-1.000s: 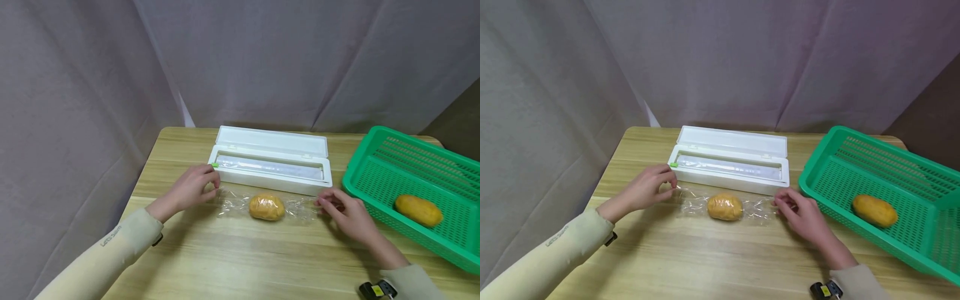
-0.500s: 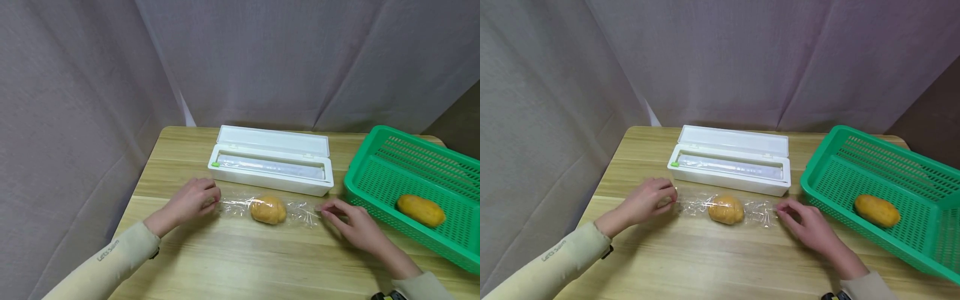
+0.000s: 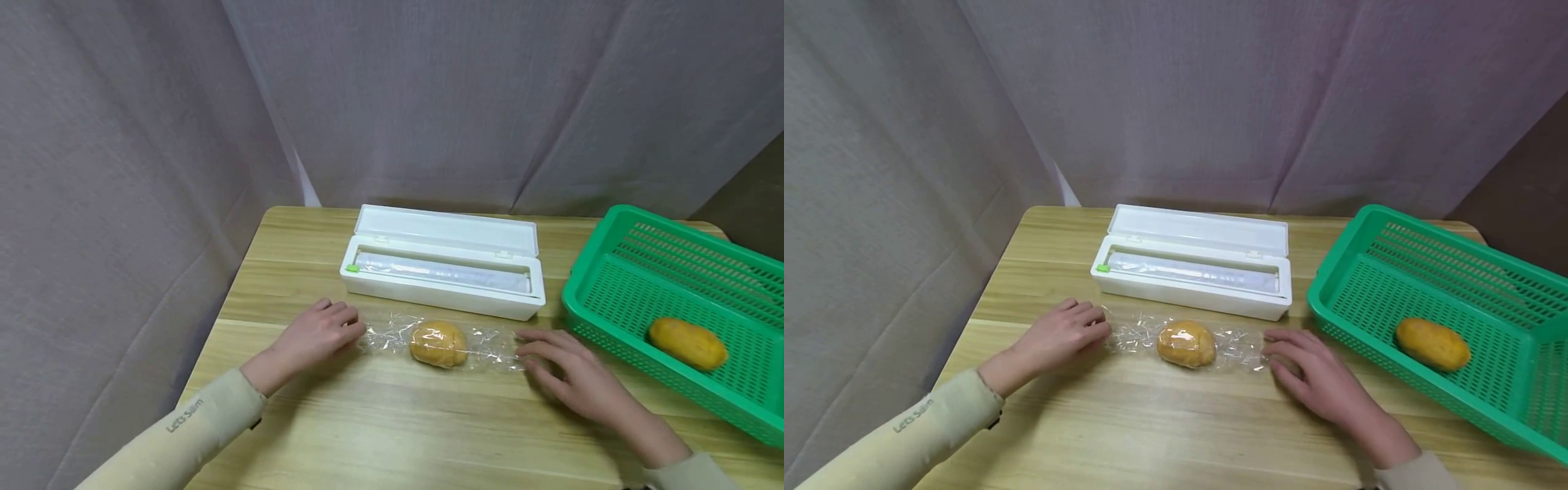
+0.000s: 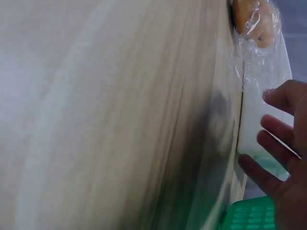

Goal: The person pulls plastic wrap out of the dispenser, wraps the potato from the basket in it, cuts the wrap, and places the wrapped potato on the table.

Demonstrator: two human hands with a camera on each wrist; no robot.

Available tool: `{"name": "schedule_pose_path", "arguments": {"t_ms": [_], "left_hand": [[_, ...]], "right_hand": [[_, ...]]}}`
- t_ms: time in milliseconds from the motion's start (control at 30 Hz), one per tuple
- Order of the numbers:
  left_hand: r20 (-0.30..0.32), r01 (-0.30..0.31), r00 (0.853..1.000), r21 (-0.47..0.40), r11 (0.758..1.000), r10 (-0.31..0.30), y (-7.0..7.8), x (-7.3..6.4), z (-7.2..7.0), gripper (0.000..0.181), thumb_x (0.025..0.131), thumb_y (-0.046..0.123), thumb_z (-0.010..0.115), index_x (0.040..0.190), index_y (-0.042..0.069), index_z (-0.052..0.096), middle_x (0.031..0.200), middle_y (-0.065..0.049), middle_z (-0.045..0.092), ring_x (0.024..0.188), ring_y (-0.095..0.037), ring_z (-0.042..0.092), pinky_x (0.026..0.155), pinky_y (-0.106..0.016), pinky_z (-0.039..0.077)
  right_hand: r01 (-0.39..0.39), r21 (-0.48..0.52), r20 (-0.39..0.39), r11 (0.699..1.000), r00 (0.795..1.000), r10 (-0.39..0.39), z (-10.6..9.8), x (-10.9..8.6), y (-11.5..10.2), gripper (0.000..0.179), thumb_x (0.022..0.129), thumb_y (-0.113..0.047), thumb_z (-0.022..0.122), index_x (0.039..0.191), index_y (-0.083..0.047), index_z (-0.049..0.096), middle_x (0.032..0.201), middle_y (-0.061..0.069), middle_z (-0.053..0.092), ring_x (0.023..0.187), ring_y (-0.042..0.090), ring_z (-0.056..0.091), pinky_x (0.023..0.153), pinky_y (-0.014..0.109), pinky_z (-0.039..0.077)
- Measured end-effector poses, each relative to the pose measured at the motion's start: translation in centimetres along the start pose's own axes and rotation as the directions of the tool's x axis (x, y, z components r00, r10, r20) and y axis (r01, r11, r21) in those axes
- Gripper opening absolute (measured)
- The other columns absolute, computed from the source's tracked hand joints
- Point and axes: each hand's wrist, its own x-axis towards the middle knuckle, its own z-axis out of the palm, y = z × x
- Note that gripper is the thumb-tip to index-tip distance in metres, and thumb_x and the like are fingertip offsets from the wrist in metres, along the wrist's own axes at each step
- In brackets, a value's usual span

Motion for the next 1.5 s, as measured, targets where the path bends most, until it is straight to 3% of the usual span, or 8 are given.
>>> {"name": "schedule_pose_path", "arguments": {"t_ms": [133,233,400,500,667,833,1133,1500], "left_hand": [[-0.007,0.018,1.000,-0.028,0.999,-0.019,0.1,0.0,-0.2,0.014,0.092,0.023,0.083,0.094,0.015,0.072,0.099,-0.001,0.069,0.089,-0.021,0.066,0.077,-0.036,0.052],[-0.048,0.028,0.998,-0.059,0.998,-0.031,0.2,0.3,-0.5,0.014,0.092,0.027,0.081,0.091,0.015,0.073,0.099,-0.001,0.068,0.089,-0.020,0.064,0.077,-0.036,0.051],[-0.125,0.026,0.992,-0.089,0.996,-0.037,0.8,2.1,-0.9,0.015,0.094,0.029,0.079,0.095,0.014,0.076,0.105,-0.003,0.070,0.097,-0.022,0.066,0.083,-0.037,0.055],[-0.092,0.031,0.995,-0.119,0.992,-0.042,1.9,3.9,-0.6,0.025,0.098,0.034,0.076,0.112,0.013,0.077,0.115,-0.005,0.073,0.109,-0.024,0.070,0.095,-0.041,0.058],[0.062,0.099,0.994,-0.228,0.969,-0.087,3.5,6.7,0.4,0.050,0.106,0.043,0.066,0.146,0.014,0.064,0.140,-0.007,0.068,0.130,-0.027,0.064,0.113,-0.046,0.050],[0.134,0.132,0.986,-0.299,0.945,-0.095,4.1,7.8,1.1,0.059,0.104,0.050,0.067,0.153,0.017,0.059,0.147,-0.005,0.064,0.136,-0.025,0.060,0.118,-0.047,0.046],[0.154,0.128,0.985,-0.317,0.940,-0.082,4.5,7.9,1.8,0.059,0.103,0.051,0.068,0.153,0.020,0.059,0.143,-0.003,0.066,0.134,-0.023,0.061,0.117,-0.045,0.047],[0.159,0.164,0.980,-0.300,0.940,-0.120,4.9,7.4,2.3,0.061,0.104,0.049,0.067,0.155,0.016,0.057,0.140,-0.006,0.068,0.132,-0.025,0.062,0.117,-0.044,0.046]], "right_hand": [[0.044,-0.055,-0.023,0.998,0.999,-0.045,-0.6,-0.2,-0.5,0.037,0.086,-0.004,0.083,0.121,-0.016,0.080,0.139,0.009,0.068,0.123,0.030,0.059,0.115,0.006,0.018],[0.096,-0.079,-0.073,0.992,0.992,-0.102,-0.9,-0.2,-0.8,0.026,0.100,-0.021,0.074,0.123,-0.011,0.079,0.136,0.012,0.070,0.121,0.033,0.060,0.119,0.008,0.018],[0.170,-0.116,-0.105,0.979,0.978,-0.182,-0.3,1.0,-2.0,0.056,0.113,-0.051,0.043,0.137,-0.010,0.072,0.136,0.013,0.069,0.121,0.037,0.062,0.127,0.017,0.016],[0.191,-0.135,-0.035,0.972,0.980,-0.198,0.6,1.7,-3.0,0.062,0.114,-0.054,0.039,0.148,-0.010,0.064,0.145,0.012,0.064,0.129,0.037,0.060,0.131,0.024,0.010],[0.208,-0.156,0.070,0.966,0.977,-0.200,2.1,1.7,-4.2,0.067,0.112,-0.055,0.045,0.158,-0.007,0.052,0.157,0.016,0.056,0.141,0.038,0.054,0.134,0.033,0.009],[0.204,-0.168,0.111,0.965,0.976,-0.187,3.1,1.0,-4.6,0.070,0.108,-0.050,0.060,0.162,-0.007,0.046,0.162,0.017,0.050,0.146,0.037,0.051,0.134,0.041,0.011],[0.212,-0.149,0.130,0.966,0.972,-0.194,3.8,0.4,-4.6,0.077,0.098,-0.041,0.074,0.162,-0.009,0.045,0.163,0.019,0.047,0.145,0.039,0.050,0.134,0.036,0.003],[0.170,-0.063,0.145,0.984,0.977,-0.159,4.0,1.0,-4.4,0.079,0.099,-0.038,0.075,0.164,-0.007,0.042,0.162,0.017,0.050,0.144,0.036,0.053,0.134,0.034,0.008]]}}
